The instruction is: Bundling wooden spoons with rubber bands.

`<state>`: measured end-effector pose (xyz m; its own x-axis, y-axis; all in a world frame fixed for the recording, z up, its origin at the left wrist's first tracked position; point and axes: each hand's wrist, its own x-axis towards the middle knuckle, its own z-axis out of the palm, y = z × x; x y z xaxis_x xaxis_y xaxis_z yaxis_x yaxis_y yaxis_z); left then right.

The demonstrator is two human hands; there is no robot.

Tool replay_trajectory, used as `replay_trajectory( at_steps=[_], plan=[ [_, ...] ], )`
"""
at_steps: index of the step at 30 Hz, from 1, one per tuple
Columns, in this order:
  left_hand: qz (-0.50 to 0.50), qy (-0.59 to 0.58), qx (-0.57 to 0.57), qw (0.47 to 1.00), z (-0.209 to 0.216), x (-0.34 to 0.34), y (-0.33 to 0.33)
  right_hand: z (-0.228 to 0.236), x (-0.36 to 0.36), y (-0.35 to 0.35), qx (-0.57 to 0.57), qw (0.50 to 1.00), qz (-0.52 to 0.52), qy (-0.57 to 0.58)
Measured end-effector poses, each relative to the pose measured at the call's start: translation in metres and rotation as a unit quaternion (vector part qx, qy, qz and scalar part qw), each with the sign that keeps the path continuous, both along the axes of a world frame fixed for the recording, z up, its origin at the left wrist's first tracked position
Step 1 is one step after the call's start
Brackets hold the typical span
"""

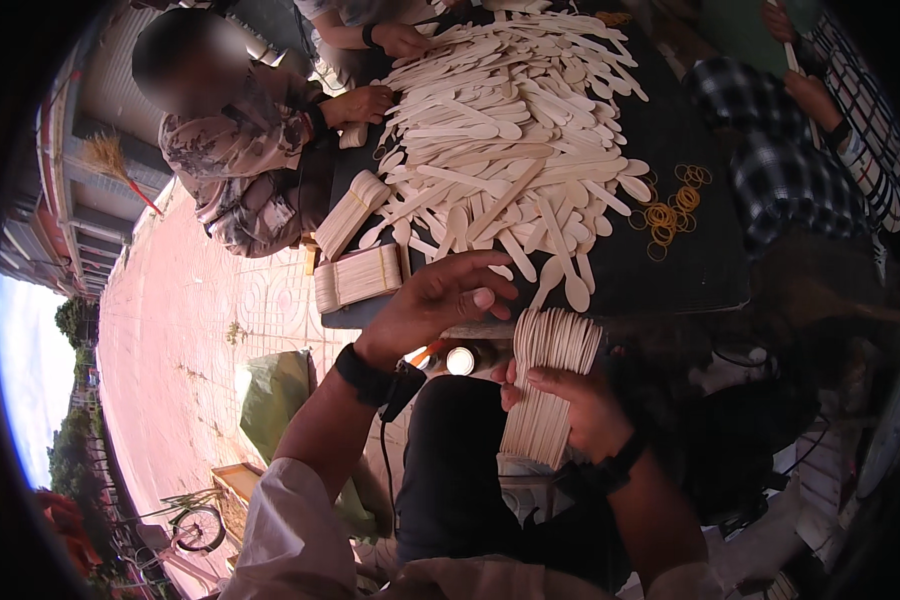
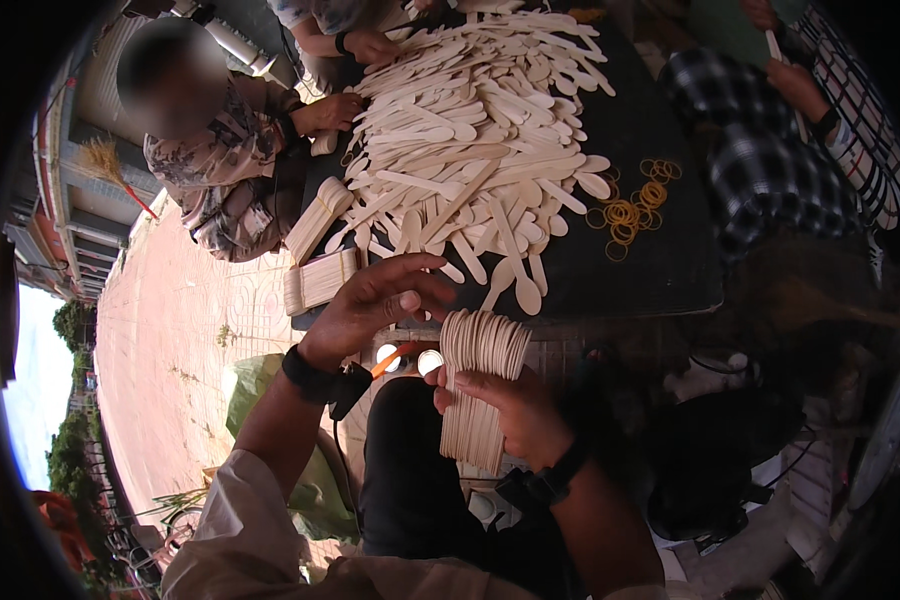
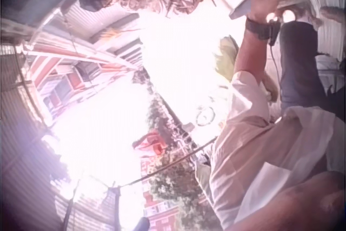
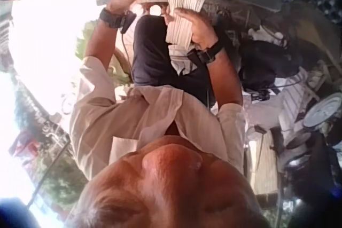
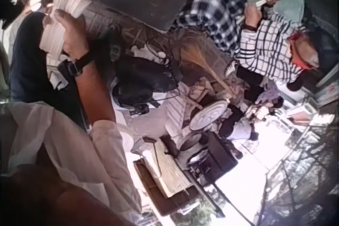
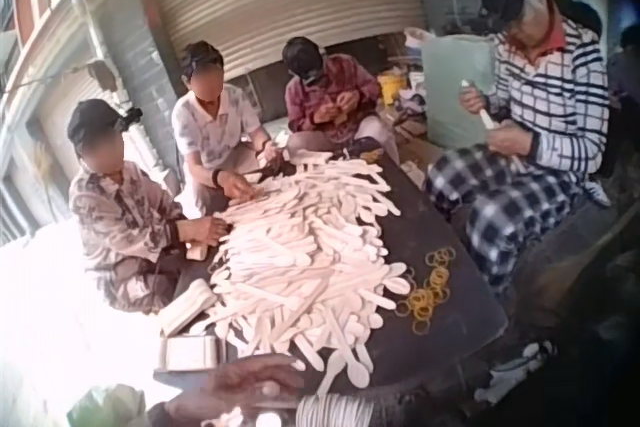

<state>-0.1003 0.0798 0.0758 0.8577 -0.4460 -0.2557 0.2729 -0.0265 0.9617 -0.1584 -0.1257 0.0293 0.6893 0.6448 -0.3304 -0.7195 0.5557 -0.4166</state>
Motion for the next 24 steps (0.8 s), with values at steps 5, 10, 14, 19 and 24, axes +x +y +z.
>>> replay_trajectory(
  at_steps=[5,10,14,19,24],
  plan=[
    [0.2,-0.173,0.222,0.938,-0.042,0.027,0.053,-0.006,-0.013,-0.011,-0.005,1.0,-0.017,0.006],
    [0.153,-0.301,0.382,0.86,-0.034,0.019,-0.004,-0.012,-0.016,-0.014,0.003,0.999,-0.034,0.022],
    [0.073,-0.323,0.363,0.871,-0.039,0.009,-0.048,-0.005,-0.021,-0.004,0.021,0.999,0.001,0.041],
    [0.067,-0.343,0.461,0.816,-0.061,0.003,-0.082,-0.003,-0.022,-0.009,0.036,0.999,0.0,0.012],
    [0.108,-0.311,0.468,0.82,-0.057,0.013,-0.091,-0.002,-0.021,-0.018,0.046,0.999,-0.02,0.002]
  ],
)
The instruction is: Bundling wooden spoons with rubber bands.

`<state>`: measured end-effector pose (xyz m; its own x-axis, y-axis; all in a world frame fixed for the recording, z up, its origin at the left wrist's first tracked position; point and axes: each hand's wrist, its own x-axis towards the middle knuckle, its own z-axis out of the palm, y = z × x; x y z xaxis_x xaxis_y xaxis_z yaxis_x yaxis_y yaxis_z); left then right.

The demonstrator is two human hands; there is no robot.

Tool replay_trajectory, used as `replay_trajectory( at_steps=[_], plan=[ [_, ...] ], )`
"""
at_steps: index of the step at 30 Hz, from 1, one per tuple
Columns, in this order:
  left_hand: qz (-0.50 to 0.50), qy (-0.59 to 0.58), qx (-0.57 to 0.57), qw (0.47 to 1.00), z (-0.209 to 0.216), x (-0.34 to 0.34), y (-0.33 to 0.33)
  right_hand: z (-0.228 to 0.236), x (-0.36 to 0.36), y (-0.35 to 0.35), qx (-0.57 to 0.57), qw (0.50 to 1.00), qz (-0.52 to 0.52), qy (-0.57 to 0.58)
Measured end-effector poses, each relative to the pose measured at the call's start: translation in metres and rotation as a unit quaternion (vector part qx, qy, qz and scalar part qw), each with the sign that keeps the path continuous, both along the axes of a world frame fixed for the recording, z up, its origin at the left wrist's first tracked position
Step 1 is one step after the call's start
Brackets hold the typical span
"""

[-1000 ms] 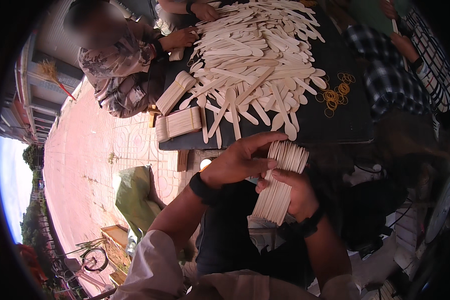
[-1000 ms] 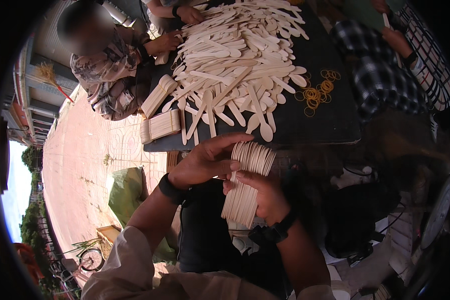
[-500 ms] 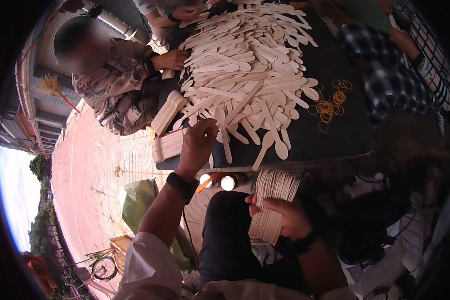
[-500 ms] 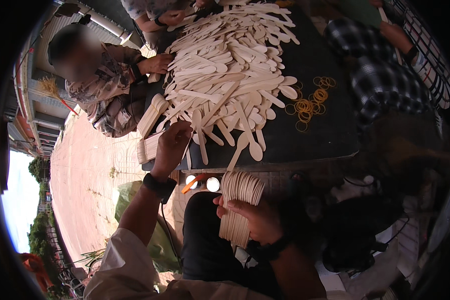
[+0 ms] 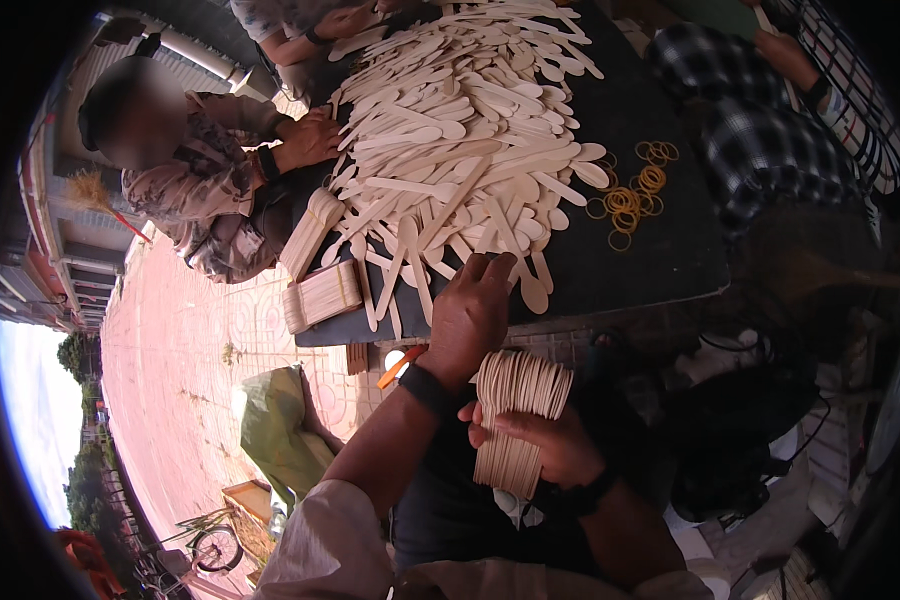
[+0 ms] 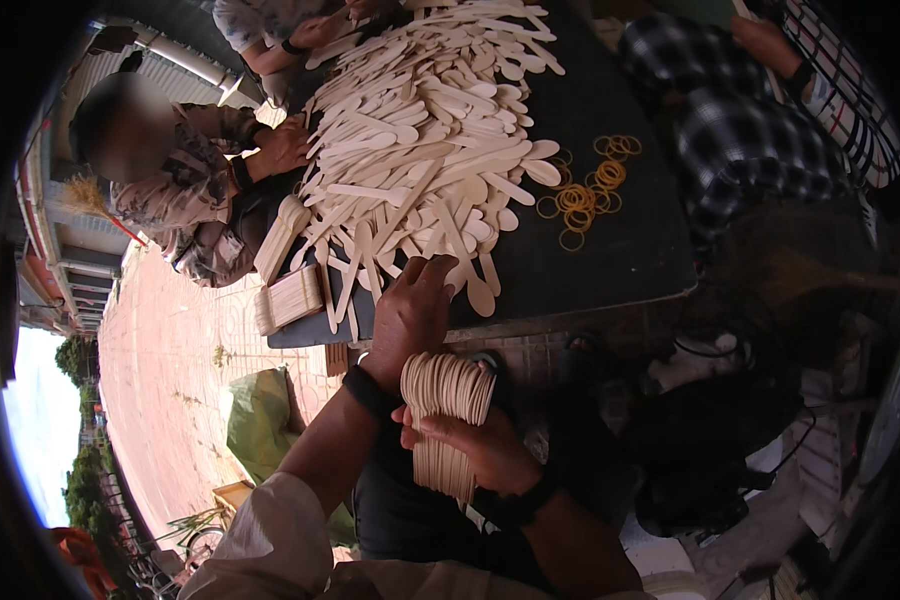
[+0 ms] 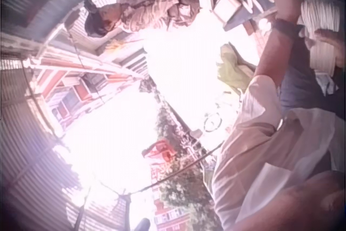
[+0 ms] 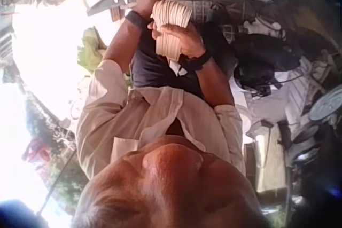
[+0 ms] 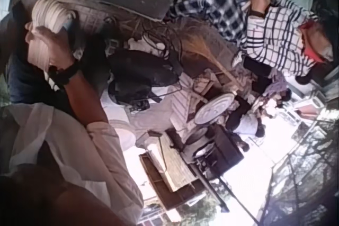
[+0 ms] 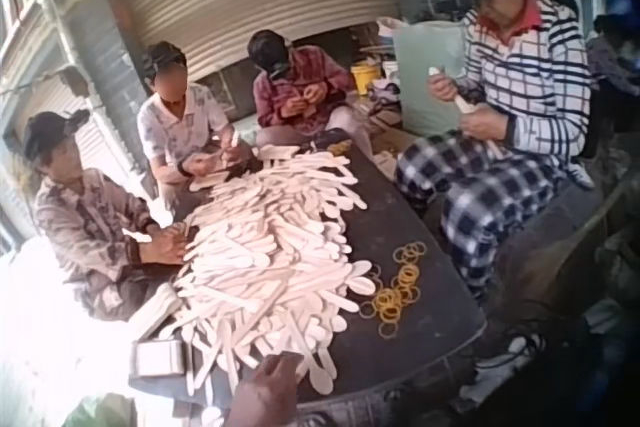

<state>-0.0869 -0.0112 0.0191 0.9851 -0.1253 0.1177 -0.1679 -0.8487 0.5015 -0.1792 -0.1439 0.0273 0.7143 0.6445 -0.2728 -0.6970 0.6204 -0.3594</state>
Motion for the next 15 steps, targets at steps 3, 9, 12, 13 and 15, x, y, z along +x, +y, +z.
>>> replay_trajectory(
  at_steps=[3,9,12,13,15],
  plan=[
    [-0.061,-0.039,0.075,0.995,-0.008,0.01,-0.003,0.0,-0.001,0.002,-0.021,1.0,0.011,-0.018],
    [-0.043,-0.098,0.048,0.993,-0.016,0.015,-0.005,0.002,-0.002,-0.001,-0.015,1.0,0.008,-0.023],
    [-0.045,-0.124,0.044,0.99,-0.017,0.017,0.0,0.002,-0.001,-0.002,-0.007,1.0,0.008,-0.004],
    [-0.042,-0.152,0.041,0.987,-0.017,0.018,0.003,0.003,0.0,-0.002,-0.005,1.0,0.004,-0.016],
    [-0.04,-0.177,0.05,0.982,-0.009,0.017,0.013,0.003,0.001,-0.002,-0.001,1.0,0.001,-0.028]
  ],
)
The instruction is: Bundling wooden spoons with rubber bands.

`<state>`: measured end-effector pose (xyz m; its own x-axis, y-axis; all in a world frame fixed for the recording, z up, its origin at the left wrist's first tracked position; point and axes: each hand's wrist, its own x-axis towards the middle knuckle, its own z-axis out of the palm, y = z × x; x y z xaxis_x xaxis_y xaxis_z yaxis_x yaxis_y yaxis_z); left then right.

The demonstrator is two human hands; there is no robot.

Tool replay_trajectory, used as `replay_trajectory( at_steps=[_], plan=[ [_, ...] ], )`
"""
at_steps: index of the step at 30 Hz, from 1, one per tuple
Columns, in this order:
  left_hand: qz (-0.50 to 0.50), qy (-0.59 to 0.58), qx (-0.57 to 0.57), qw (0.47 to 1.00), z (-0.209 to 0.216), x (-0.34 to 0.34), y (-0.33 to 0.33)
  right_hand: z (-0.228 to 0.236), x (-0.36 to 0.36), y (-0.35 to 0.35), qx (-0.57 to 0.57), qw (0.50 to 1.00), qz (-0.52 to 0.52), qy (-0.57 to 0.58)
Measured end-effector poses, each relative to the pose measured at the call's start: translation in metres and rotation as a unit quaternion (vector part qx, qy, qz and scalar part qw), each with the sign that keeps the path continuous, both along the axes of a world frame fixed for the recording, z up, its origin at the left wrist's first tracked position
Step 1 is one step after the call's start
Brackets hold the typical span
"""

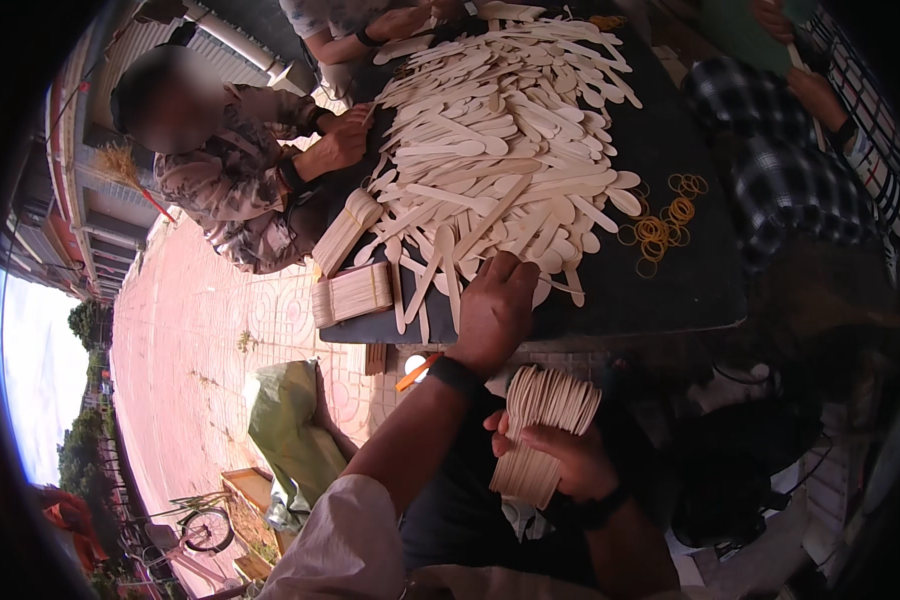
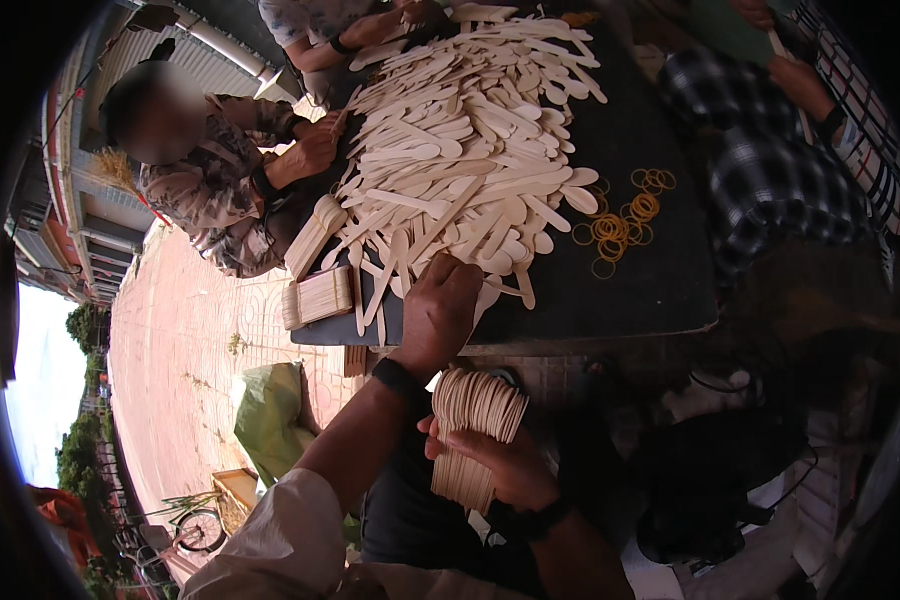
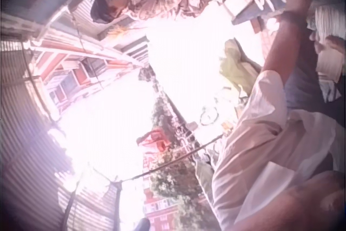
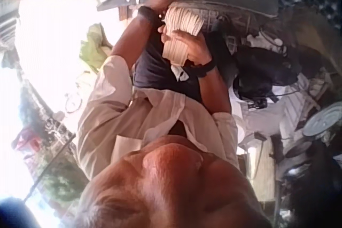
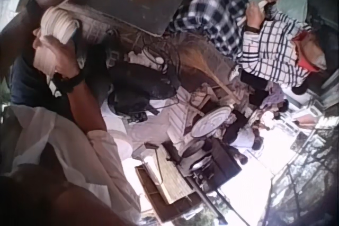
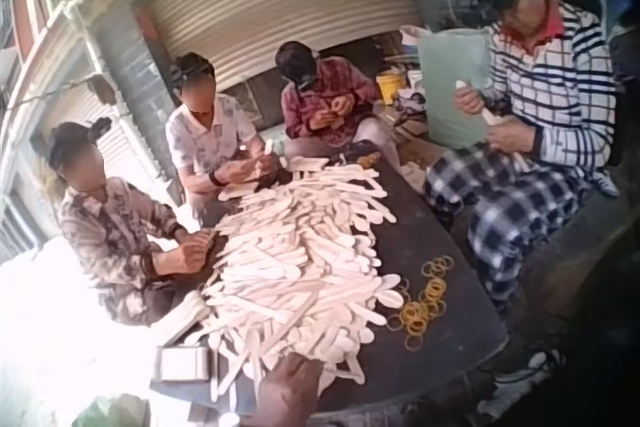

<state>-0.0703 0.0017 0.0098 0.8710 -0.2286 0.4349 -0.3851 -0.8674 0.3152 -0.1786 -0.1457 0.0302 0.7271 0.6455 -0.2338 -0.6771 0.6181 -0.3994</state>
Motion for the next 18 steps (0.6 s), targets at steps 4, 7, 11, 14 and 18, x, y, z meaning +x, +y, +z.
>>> replay_trajectory(
  at_steps=[4,7,11,14,18],
  plan=[
    [0.038,-0.11,-0.035,0.993,0.026,0.008,0.033,-0.007,0.0,-0.001,0.008,1.0,-0.01,-0.003],
    [0.129,0.02,-0.296,0.946,0.027,0.008,0.083,-0.003,0.003,0.0,0.01,1.0,-0.008,0.001],
    [0.225,0.207,-0.453,0.837,0.013,0.006,0.101,-0.001,0.001,0.003,0.009,1.0,0.001,0.008],
    [0.204,0.132,-0.23,0.943,-0.019,0.009,0.109,-0.003,0.003,0.003,-0.003,1.0,0.001,0.001],
    [0.211,0.115,-0.124,0.963,-0.022,0.013,0.082,-0.004,0.004,0.001,-0.009,1.0,-0.007,0.013]
  ],
)
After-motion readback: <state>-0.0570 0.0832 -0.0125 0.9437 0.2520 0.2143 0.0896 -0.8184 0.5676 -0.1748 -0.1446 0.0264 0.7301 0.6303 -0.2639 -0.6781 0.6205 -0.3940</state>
